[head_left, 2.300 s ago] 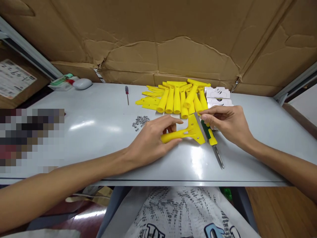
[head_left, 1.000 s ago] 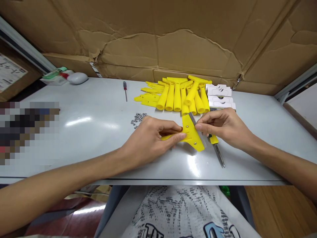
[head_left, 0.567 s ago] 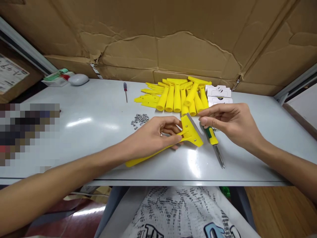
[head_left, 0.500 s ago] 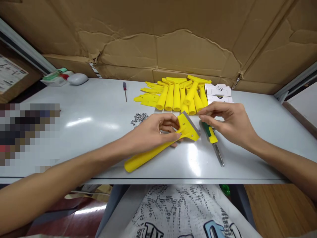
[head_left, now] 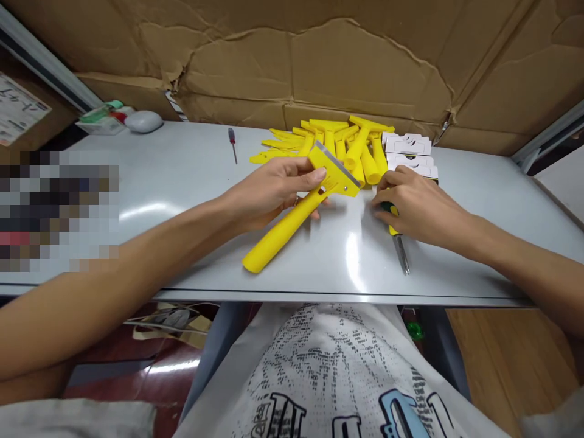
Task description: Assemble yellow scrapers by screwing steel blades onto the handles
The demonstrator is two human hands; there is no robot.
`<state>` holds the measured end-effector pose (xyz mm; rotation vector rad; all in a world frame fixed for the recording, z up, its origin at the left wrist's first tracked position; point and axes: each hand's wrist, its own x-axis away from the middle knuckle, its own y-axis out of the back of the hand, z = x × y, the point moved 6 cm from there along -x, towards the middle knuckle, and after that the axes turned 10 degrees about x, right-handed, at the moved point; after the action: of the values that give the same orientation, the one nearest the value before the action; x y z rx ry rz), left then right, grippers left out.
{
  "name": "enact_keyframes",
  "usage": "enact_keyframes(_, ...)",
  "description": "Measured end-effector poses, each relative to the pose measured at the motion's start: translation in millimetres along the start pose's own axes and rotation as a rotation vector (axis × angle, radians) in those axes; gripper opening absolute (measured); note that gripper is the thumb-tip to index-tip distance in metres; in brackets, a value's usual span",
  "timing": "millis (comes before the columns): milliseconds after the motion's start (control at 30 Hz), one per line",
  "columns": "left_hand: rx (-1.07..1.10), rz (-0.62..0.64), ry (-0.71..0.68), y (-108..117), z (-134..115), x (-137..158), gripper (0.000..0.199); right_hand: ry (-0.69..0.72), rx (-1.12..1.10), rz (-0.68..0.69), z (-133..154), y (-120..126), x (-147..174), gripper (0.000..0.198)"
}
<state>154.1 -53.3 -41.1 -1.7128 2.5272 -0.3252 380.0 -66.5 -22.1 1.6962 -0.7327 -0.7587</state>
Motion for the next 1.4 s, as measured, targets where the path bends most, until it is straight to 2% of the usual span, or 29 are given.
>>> enact_keyframes(200,-0.146,-0.098,-0.063,0,-5,0,0.034,-0.050,0.033,0.012,-5,-10,-1,0.023)
enact_keyframes(367,-0.170,-0.076,-0.125,-7,-11,10,0.037,-0.071,-0.046,0.029,-1,-9,-2,0.024)
enact_keyframes(433,-0.182,-0.071,-0.134,-8,-13,14,0.036,-0.124,-0.145,-0.047,-2,1,-1,0.022)
enact_keyframes(567,-0.159,-0.081,-0.158,-7,-13,15,0.033,-0.164,-0.381,-0.368,2,35,6,0.017)
enact_keyframes(633,-0.134,-0.068,-0.151,-9,-11,13,0.032,-0.134,-0.437,-0.408,9,43,7,0.017)
enact_keyframes(767,-0.115,-0.048,-0.101,-9,-4,8,0.027,-0.147,-0.408,-0.319,15,39,3,0.021)
enact_keyframes(900,-0.069,-0.105,-0.073,-2,1,4,0.024,-0.138,-0.331,-0.287,-2,28,6,0.023)
enact_keyframes(1067,-0.046,-0.142,-0.060,4,2,1,0.026,0.067,-0.326,0.044,-12,-3,10,0.017)
enact_keyframes(1133,-0.047,-0.143,-0.061,3,2,2,0.024,0.093,-0.328,0.109,-8,-9,11,0.015)
enact_keyframes(1233,-0.050,-0.127,-0.057,0,3,4,0.025,0.068,-0.282,0.107,-2,-8,11,0.016)
enact_keyframes(1400,-0.051,-0.081,-0.055,-4,5,7,0.029,0.019,-0.251,-0.002,-3,5,13,0.013)
